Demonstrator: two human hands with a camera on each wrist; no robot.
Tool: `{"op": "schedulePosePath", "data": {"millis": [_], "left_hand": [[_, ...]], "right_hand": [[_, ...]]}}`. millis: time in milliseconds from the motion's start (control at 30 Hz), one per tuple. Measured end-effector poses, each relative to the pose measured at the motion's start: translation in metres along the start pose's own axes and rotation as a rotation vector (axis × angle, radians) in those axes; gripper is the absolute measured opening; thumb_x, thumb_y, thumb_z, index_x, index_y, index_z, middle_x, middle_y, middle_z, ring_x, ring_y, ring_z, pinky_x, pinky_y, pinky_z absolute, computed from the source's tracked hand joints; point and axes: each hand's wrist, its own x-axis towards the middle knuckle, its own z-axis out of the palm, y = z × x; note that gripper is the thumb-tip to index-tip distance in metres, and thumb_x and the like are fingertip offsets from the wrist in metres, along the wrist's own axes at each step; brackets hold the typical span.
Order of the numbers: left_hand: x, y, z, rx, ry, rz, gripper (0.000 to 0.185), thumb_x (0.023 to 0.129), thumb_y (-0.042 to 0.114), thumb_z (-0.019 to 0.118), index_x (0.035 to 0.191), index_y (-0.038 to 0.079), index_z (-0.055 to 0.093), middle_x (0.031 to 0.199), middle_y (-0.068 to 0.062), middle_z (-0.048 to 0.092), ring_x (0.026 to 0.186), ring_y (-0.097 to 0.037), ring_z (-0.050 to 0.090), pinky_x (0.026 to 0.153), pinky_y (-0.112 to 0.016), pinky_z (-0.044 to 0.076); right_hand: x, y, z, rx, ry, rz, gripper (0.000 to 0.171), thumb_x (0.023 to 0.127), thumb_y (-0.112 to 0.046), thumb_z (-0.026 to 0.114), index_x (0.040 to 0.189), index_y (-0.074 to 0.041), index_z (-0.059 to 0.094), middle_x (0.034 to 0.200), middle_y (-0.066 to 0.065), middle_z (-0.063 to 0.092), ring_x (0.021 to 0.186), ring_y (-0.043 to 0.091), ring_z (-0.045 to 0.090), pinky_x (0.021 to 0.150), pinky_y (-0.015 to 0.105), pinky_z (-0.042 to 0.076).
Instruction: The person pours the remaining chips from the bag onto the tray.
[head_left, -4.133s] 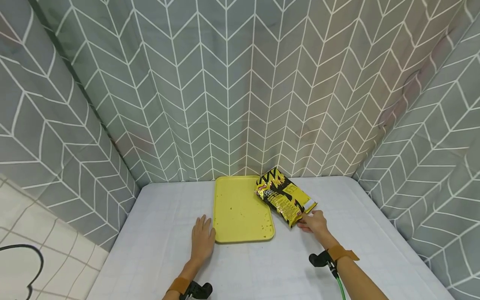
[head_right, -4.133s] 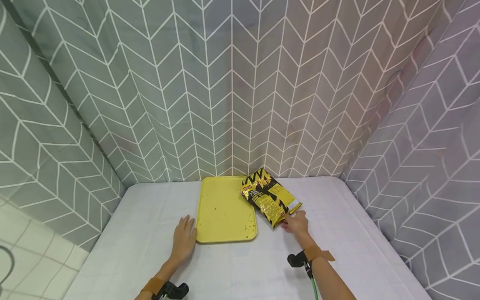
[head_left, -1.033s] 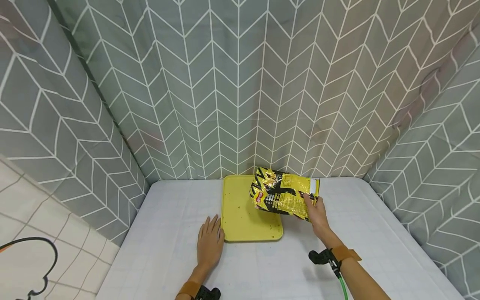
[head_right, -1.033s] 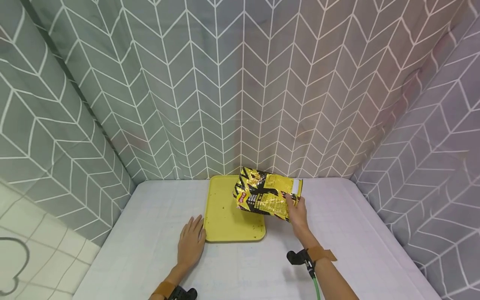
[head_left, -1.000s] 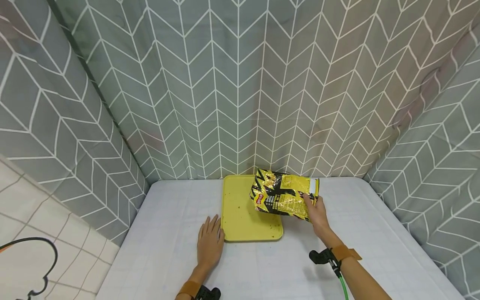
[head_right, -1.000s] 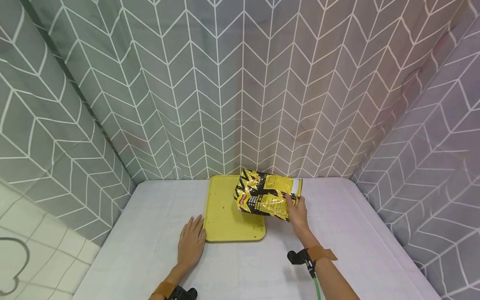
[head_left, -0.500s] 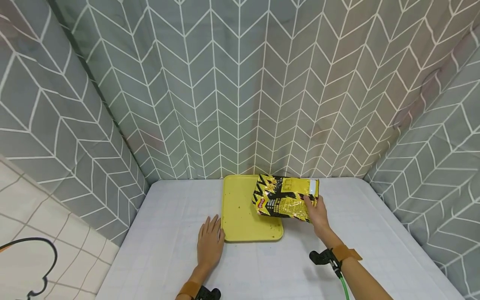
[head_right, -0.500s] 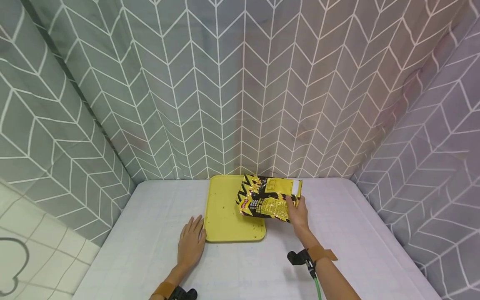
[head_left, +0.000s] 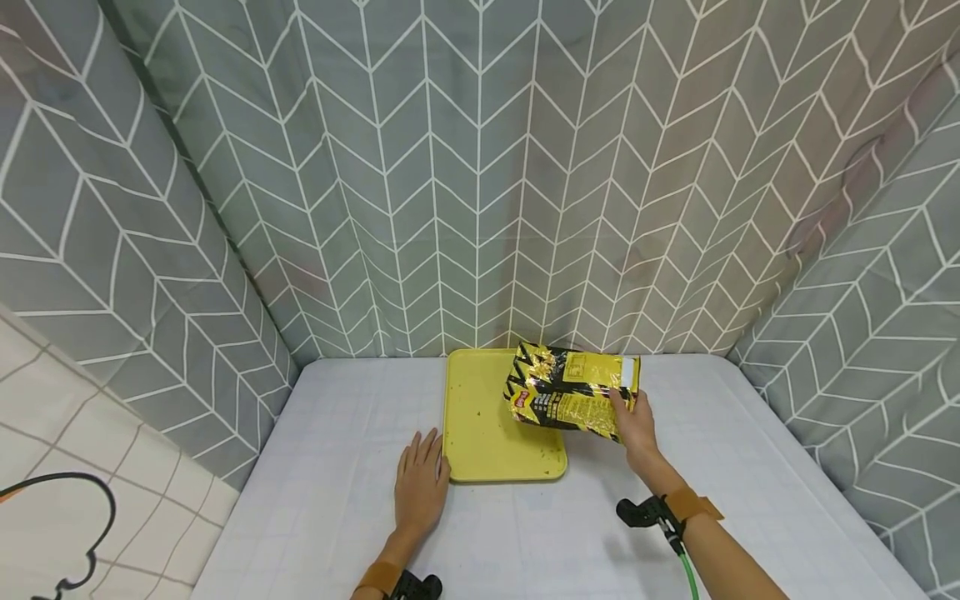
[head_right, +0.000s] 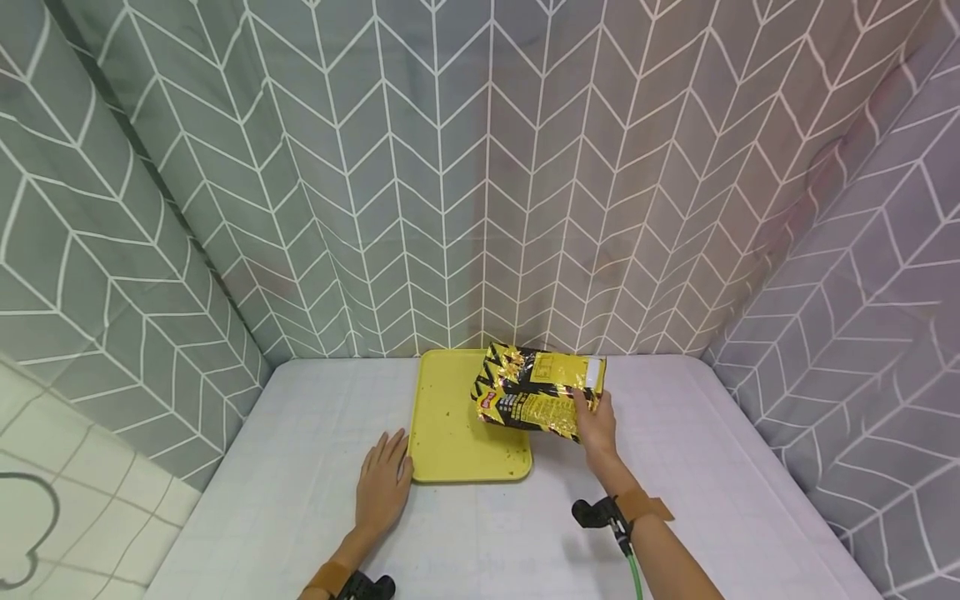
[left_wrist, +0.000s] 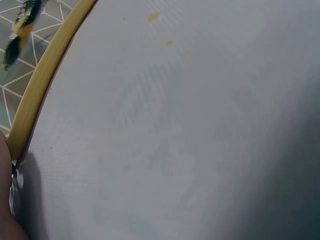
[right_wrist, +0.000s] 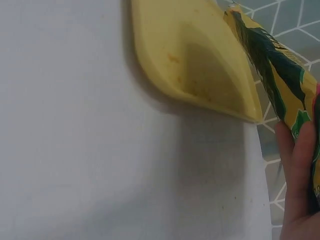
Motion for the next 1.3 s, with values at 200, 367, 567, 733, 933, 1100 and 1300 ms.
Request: {"op": "schedulePosePath", "data": {"millis": [200, 367, 567, 733, 933, 1100, 1300], "left_hand": [[0.0000, 0.0001, 0.0002, -0.005, 0.000, -0.004, 0.045, 0.106, 0.024, 0.050, 0.145, 0.005, 0.057, 0.156, -0.011, 0.054, 0.153, -0.037, 0.039, 0.129, -0.053, 0.030], [-0.0002, 0.0002, 0.0020, 0.003, -0.011, -0.001, 0.045, 0.106, 0.025, 0.050, 0.145, 0.005, 0.057, 0.156, -0.011, 0.054, 0.152, -0.036, 0.040, 0.129, -0.054, 0.031], [-0.0002, -0.0007, 0.0036, 0.005, -0.015, -0.005, 0.045, 0.106, 0.026, 0.049, 0.146, 0.005, 0.056, 0.156, -0.011, 0.053, 0.153, -0.036, 0.039, 0.129, -0.053, 0.030], [0.0004, -0.0003, 0.0026, -0.006, -0.020, -0.016, 0.046, 0.106, 0.026, 0.049, 0.147, 0.005, 0.056, 0.157, -0.010, 0.053, 0.154, -0.036, 0.038, 0.130, -0.053, 0.029], [0.0000, -0.0003, 0.0021, -0.002, -0.019, -0.017, 0.046, 0.106, 0.026, 0.050, 0.147, 0.005, 0.056, 0.157, -0.010, 0.053, 0.153, -0.036, 0.038, 0.130, -0.053, 0.029], [-0.0001, 0.0003, 0.0014, -0.007, -0.009, -0.011, 0.046, 0.106, 0.026, 0.050, 0.146, 0.005, 0.056, 0.156, -0.011, 0.053, 0.153, -0.036, 0.039, 0.130, -0.053, 0.029], [-0.0001, -0.0001, 0.0007, -0.018, -0.014, -0.012, 0.046, 0.106, 0.026, 0.050, 0.147, 0.005, 0.056, 0.157, -0.010, 0.053, 0.154, -0.036, 0.038, 0.130, -0.053, 0.029]], "right_hand": [[0.0011, 0.0040, -0.0003, 0.006, 0.013, -0.001, 0.067, 0.109, -0.050, 0.037, 0.158, -0.007, 0.023, 0.142, 0.020, 0.053, 0.108, 0.016, 0.064, 0.073, 0.015, 0.052], [-0.0011, 0.0061, -0.0036, 0.034, 0.014, 0.024, 0.065, 0.109, -0.048, 0.038, 0.157, -0.007, 0.024, 0.133, 0.015, 0.060, 0.101, 0.012, 0.069, 0.071, 0.015, 0.054], [-0.0026, 0.0018, -0.0060, 0.094, -0.030, 0.034, 0.069, 0.108, -0.051, 0.040, 0.158, -0.007, 0.024, 0.124, 0.007, 0.061, 0.086, -0.002, 0.060, 0.072, 0.016, 0.054], [-0.0029, 0.0028, -0.0041, 0.002, -0.022, 0.013, 0.067, 0.108, -0.047, 0.040, 0.159, -0.005, 0.023, 0.135, 0.017, 0.056, 0.090, 0.002, 0.059, 0.072, 0.016, 0.052], [-0.0053, 0.0032, -0.0036, 0.028, -0.022, 0.015, 0.066, 0.108, -0.050, 0.040, 0.155, -0.004, 0.028, 0.132, 0.015, 0.057, 0.092, 0.002, 0.058, 0.072, 0.016, 0.051], [-0.0075, 0.0034, -0.0050, -0.022, -0.003, -0.006, 0.065, 0.109, -0.047, 0.040, 0.155, -0.004, 0.026, 0.133, 0.018, 0.057, 0.093, 0.005, 0.060, 0.071, 0.017, 0.051], [-0.0056, 0.0027, -0.0074, 0.038, -0.011, 0.030, 0.068, 0.108, -0.051, 0.039, 0.157, -0.006, 0.025, 0.132, 0.015, 0.056, 0.088, 0.000, 0.057, 0.071, 0.015, 0.052]]}}
